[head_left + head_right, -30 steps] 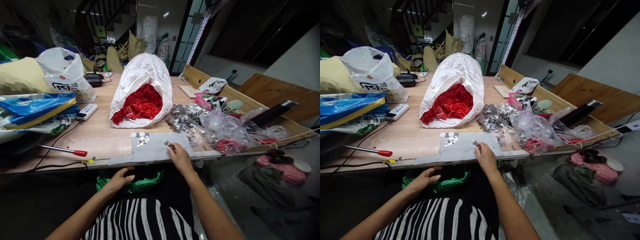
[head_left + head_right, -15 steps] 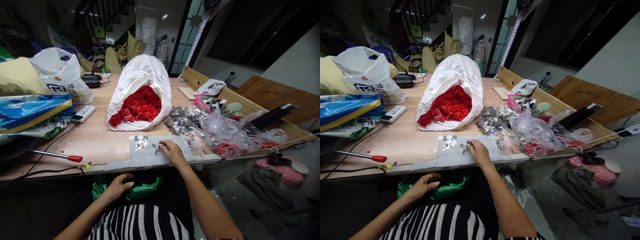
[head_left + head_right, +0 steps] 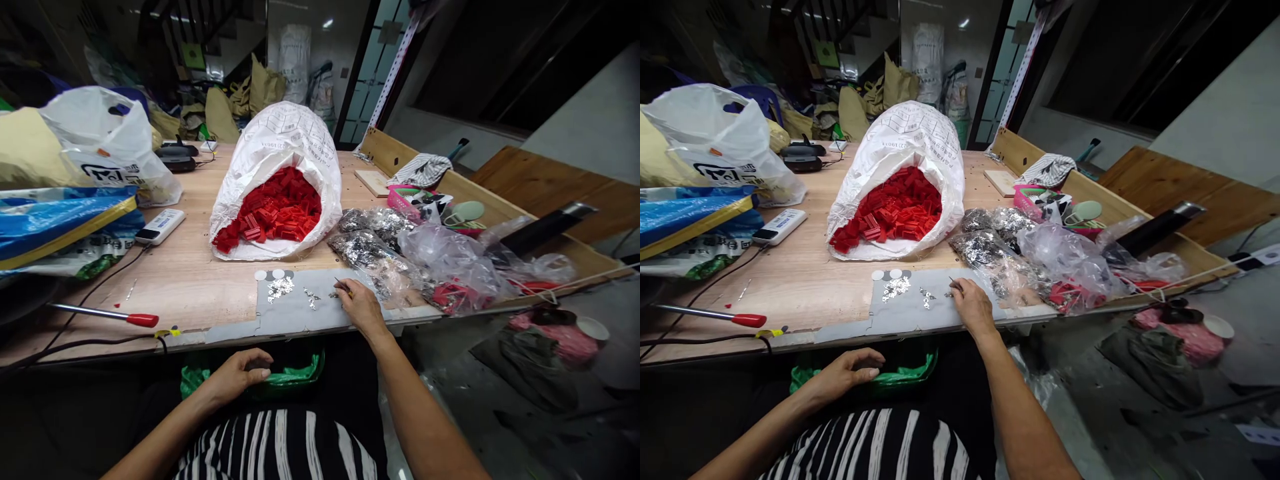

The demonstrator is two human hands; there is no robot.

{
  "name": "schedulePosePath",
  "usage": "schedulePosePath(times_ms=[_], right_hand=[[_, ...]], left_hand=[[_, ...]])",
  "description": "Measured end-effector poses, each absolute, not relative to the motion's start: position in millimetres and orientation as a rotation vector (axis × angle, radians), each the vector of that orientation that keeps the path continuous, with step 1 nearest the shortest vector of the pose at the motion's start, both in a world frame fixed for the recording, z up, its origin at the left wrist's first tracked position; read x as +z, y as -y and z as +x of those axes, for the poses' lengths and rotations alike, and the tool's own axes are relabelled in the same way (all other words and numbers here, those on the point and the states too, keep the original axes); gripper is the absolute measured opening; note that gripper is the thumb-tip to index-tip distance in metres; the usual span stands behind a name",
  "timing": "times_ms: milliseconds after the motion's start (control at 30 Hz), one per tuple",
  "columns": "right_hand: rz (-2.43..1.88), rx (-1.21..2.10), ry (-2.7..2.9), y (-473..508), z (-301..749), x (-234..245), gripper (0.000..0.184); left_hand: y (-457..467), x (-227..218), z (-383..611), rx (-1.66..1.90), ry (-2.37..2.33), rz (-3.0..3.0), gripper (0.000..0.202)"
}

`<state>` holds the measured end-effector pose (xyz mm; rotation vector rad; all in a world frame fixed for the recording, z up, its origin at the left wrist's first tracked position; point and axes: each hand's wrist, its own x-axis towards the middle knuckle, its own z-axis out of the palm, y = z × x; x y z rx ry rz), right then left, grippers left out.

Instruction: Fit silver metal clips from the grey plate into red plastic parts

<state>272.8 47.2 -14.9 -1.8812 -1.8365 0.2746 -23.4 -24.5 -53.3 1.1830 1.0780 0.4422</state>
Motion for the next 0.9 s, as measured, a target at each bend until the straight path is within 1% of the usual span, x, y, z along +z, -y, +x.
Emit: schedulePosePath(times_ms=[100,200,300,400,467,533,600,733,800,900], right_hand=[[-1.946,0.26,1.898,-45,273,-16,0.01],[-1.991,0.211,1.931,-42,269,-19,0.009],[-2.011,0.161,1.924,-41,264,-20,0.01],[-1.945,0.149,1.914,-42,258,-22,0.012],[-1.863,0.167,1.933,-43,254,-24,0.013],[-1.807,0.169,1.96,-44,251,-27,0.014],[-1.787,0.145,1.973,-44,249,-30,0.014],[-1.761,0.119,1.981,-45,250,-36,0.014],[-1.745,0.12,1.963,-45,252,-39,0.014],[-1.716,0.128,1.893,-46,254,-44,0.014]], left_hand=[[19,-29,-22,0.364,-0.955,1.176,0.028],[3,-6,-17,0.4,-0.849,1.088,0.028],[-24,12,-8,0.614,-0.901,1.111,0.025],[-59,21,1,0.854,-1.01,1.176,0.028],[-82,20,6,0.996,-1.084,1.257,0.03],[-105,16,9,1.102,-1.269,1.437,0.037],[-127,10,10,1.092,-1.595,1.637,0.04],[-167,-2,11,1.069,-1.804,1.656,0.048],[-182,-7,14,1.029,-1.854,1.649,0.045],[-201,-14,20,0.983,-1.911,1.623,0.034]])
